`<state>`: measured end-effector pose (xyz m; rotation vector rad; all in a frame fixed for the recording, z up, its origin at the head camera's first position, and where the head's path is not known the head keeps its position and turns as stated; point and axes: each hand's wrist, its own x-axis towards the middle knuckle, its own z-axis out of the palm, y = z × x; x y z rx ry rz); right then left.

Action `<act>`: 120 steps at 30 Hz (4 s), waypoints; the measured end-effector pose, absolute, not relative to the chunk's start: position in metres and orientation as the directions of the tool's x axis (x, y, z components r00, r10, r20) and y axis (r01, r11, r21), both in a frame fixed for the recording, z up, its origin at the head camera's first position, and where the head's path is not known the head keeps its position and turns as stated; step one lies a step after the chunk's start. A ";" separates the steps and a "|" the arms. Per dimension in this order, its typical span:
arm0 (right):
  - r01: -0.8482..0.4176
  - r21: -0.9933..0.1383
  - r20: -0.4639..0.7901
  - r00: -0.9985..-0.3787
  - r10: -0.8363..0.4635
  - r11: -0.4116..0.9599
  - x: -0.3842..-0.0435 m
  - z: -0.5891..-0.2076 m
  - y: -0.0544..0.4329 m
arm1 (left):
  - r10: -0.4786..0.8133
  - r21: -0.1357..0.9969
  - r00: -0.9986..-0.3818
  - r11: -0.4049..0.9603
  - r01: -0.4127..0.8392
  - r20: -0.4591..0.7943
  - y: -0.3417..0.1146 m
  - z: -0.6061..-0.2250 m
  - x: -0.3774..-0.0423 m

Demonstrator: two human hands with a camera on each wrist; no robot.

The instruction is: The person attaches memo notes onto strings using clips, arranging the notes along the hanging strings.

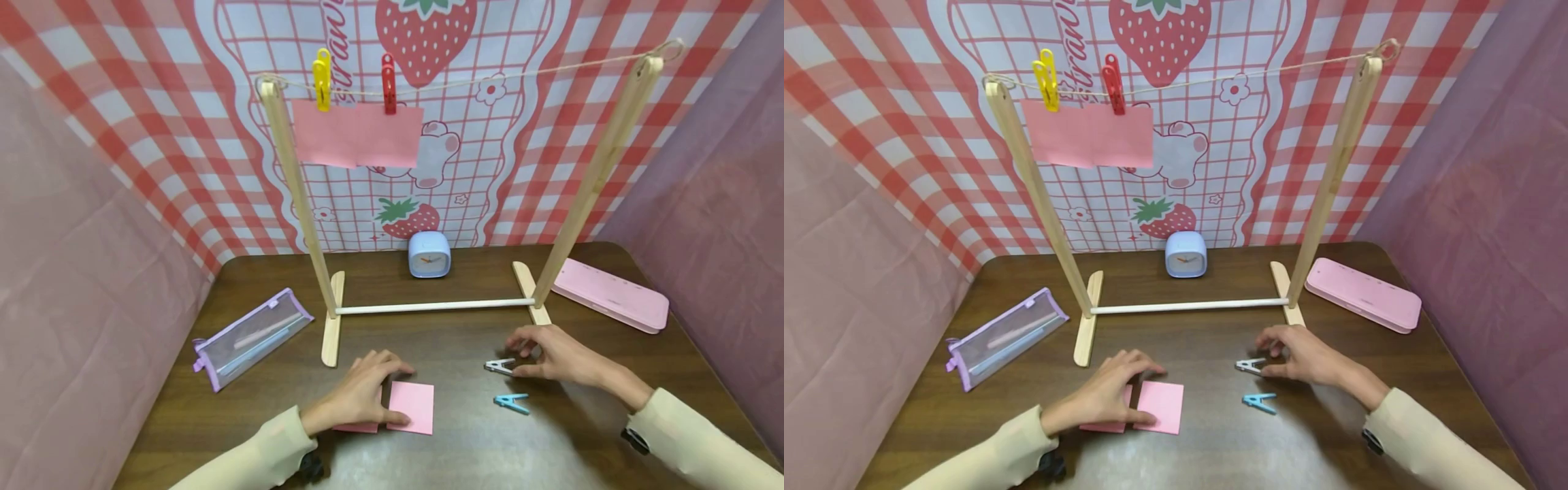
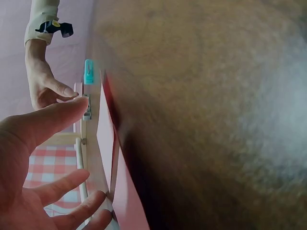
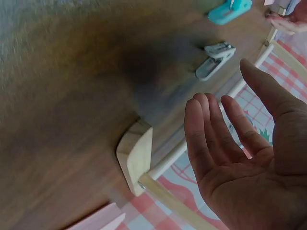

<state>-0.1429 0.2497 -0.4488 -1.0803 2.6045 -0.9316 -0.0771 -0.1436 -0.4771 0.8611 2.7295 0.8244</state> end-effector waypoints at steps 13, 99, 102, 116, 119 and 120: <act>-0.570 -0.606 0.074 -0.735 -0.674 0.555 -0.139 -0.457 0.247 | 0.598 0.401 -0.800 0.721 0.565 0.051 -0.137 -0.481 -0.072; -0.604 -0.641 0.232 -0.741 -0.631 0.474 -0.148 -0.383 0.204 | 0.286 0.957 -0.950 0.220 0.190 0.123 -0.118 -0.471 -0.100; -0.623 -0.615 0.249 -0.734 -0.632 0.483 -0.151 -0.370 0.202 | 0.272 0.966 -0.953 0.176 0.188 0.136 -0.117 -0.466 -0.104; -0.701 -0.519 0.368 -0.699 -0.613 0.489 -0.164 -0.320 0.185 | 0.162 0.984 -0.971 0.004 0.180 0.177 -0.101 -0.442 -0.130; -0.711 -0.513 0.391 -0.692 -0.606 0.481 -0.166 -0.311 0.182 | 0.148 0.978 -0.967 -0.036 0.205 0.208 -0.098 -0.432 -0.137; -0.717 -0.506 0.402 -0.687 -0.605 0.479 -0.166 -0.307 0.182 | 0.139 0.975 -0.965 -0.046 0.217 0.221 -0.096 -0.429 -0.139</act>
